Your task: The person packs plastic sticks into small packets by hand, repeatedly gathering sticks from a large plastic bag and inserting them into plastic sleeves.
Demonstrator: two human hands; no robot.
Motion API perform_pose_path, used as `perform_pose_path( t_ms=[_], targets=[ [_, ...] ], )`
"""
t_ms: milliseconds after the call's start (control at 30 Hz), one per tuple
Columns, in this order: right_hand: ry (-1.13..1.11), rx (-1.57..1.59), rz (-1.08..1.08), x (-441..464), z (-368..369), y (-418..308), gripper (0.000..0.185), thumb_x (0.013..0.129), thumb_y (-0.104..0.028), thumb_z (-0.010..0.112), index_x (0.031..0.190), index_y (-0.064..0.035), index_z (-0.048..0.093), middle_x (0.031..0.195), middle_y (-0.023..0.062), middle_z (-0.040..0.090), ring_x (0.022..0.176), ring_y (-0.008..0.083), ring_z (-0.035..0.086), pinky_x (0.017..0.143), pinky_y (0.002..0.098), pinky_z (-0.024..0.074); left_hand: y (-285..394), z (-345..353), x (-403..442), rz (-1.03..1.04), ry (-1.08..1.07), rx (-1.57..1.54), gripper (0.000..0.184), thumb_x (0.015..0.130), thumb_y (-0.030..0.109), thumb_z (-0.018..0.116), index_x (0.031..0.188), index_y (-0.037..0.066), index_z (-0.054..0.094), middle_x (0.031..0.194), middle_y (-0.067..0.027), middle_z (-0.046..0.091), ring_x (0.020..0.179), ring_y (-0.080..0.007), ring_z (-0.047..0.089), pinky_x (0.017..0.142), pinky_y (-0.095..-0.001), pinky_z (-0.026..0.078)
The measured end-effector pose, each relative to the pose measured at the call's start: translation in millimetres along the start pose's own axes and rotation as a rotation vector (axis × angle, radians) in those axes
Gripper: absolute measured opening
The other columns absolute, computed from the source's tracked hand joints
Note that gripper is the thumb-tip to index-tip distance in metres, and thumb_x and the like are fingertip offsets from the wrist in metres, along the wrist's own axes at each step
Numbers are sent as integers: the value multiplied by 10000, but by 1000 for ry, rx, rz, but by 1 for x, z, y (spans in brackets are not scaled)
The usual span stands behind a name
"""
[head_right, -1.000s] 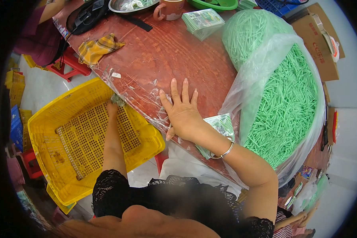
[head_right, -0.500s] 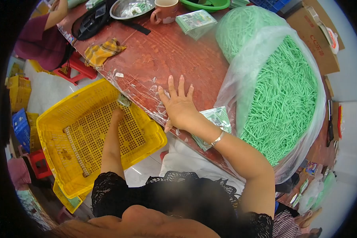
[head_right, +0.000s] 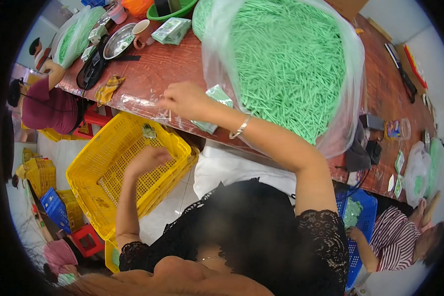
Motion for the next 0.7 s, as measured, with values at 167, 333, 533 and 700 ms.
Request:
perform_pose_path(
  t_ms=[167, 333, 533, 700],
  targets=[
    [502, 807, 81, -125, -126, -39, 302, 991, -344, 550, 995, -44, 583, 711, 55, 565, 450, 129, 444, 494, 290, 420, 31, 171, 15, 203, -69, 20, 335, 864, 331, 700, 1017, 36, 657, 1047, -164, 660, 1060, -357, 601, 895, -425, 477],
    [457, 1271, -493, -241, -196, -120, 452, 1025, -458, 440, 1185, -36, 421, 1029, 235, 571, 579, 236, 655, 818, 435, 517, 45, 202, 7, 47, -284, -103, 321, 932, 347, 642, 991, 32, 645, 909, -192, 669, 889, -360, 644, 805, -420, 492],
    [411, 1280, -944, -302, -211, -187, 333, 1062, -344, 376, 1034, -12, 380, 1051, 306, 521, 811, 451, 698, 1151, 575, 314, 78, 148, 22, 106, 182, 136, 311, 941, 330, 613, 893, 24, 646, 810, -199, 648, 760, -382, 631, 727, -434, 489],
    [413, 1209, -1058, -316, -211, -196, 304, 1073, -301, 343, 1013, -4, 368, 1023, 321, 513, 890, 484, 677, 1158, 581, 297, 149, 47, 29, 110, 798, 299, 261, 873, 199, 675, 1056, 16, 644, 1151, -202, 618, 1109, -397, 556, 927, -468, 444]
  ],
)
Point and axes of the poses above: each hand's wrist, its own x-axis towards the middle knuckle, its own z-axis out of the palm, y = z × x, the point moved 7 cm from there along x, towards the middle knuckle
